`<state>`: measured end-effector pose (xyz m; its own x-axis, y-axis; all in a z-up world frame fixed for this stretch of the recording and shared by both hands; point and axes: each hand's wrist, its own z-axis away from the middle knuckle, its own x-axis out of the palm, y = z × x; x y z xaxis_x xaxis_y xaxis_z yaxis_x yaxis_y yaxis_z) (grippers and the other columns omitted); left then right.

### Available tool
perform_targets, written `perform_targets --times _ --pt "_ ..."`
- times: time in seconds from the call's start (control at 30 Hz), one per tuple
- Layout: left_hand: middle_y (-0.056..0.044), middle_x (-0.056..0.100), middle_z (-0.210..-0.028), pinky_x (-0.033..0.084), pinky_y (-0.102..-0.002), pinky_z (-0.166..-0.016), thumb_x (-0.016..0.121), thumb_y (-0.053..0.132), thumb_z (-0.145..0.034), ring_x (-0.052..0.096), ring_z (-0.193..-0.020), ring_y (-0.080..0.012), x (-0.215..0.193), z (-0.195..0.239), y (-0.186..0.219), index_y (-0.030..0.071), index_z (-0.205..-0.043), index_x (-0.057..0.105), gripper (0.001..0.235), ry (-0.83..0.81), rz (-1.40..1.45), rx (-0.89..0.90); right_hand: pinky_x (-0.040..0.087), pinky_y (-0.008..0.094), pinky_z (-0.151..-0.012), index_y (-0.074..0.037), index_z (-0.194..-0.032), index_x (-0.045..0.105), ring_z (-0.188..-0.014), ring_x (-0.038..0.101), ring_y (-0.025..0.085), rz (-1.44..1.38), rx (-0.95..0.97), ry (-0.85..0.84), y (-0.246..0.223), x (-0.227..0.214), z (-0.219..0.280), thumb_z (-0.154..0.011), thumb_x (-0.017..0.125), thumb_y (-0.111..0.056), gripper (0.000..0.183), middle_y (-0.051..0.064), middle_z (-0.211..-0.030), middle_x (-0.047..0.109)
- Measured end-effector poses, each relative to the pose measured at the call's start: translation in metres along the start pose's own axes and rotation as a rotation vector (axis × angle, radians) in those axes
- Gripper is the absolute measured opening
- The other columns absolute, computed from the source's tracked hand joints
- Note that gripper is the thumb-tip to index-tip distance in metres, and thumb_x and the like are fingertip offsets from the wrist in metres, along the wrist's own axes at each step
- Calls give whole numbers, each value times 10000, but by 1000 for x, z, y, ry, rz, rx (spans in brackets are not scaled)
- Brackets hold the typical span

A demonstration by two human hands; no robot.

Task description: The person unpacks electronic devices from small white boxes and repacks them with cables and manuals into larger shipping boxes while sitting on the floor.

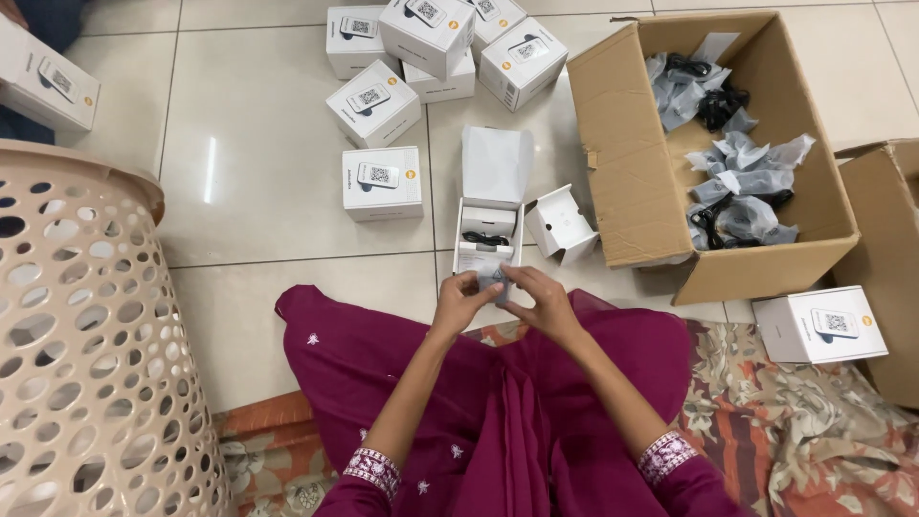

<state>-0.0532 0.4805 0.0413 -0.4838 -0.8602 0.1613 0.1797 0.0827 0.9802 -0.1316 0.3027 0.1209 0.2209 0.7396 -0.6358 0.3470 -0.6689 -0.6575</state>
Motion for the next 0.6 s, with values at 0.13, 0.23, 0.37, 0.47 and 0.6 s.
perform_targets --times 0.13,0.23,0.37,0.47,0.6 --pt "-43 718 -784 478 -290 -620 839 219 -879 586 -676 -129 -5 4 -40 -36 -1038 791 304 59 -80 -177 607 340 -837 -87 -1358 642 -989 732 237 -106 167 -44 24 35 23 -760 860 -118 637 120 -1141 735" --pt "-6 776 -848 584 -250 -686 827 230 -836 718 -756 -78 -13 -12 -50 -4 -1029 773 308 19 -49 -88 614 338 -881 -68 -1306 654 -1027 739 237 -154 174 -18 47 46 20 -765 848 -105 576 125 -1154 734" --pt "-105 717 -1083 501 -409 -918 790 181 -876 631 -1047 -253 -22 -55 -25 37 -1086 776 255 16 -533 6 558 399 -917 -74 -1242 698 -1060 700 284 2 170 61 80 48 -10 -736 861 -149 537 126 -1143 730" --pt "-136 559 -1392 393 -492 -1098 745 108 -813 479 -1323 -345 -25 -94 -20 97 -1117 770 305 77 -1044 233 478 437 -939 -93 -1220 725 -1065 645 300 124 217 50 97 49 -41 -717 869 -191 532 115 -1087 724" --pt "-137 355 -1609 394 -483 -1111 704 66 -793 454 -1355 -326 -33 -133 -63 72 -1009 758 223 66 -1506 354 373 448 -987 -132 -1207 741 -1100 589 263 304 268 -103 121 70 -56 -708 877 -244 530 80 -1029 718"
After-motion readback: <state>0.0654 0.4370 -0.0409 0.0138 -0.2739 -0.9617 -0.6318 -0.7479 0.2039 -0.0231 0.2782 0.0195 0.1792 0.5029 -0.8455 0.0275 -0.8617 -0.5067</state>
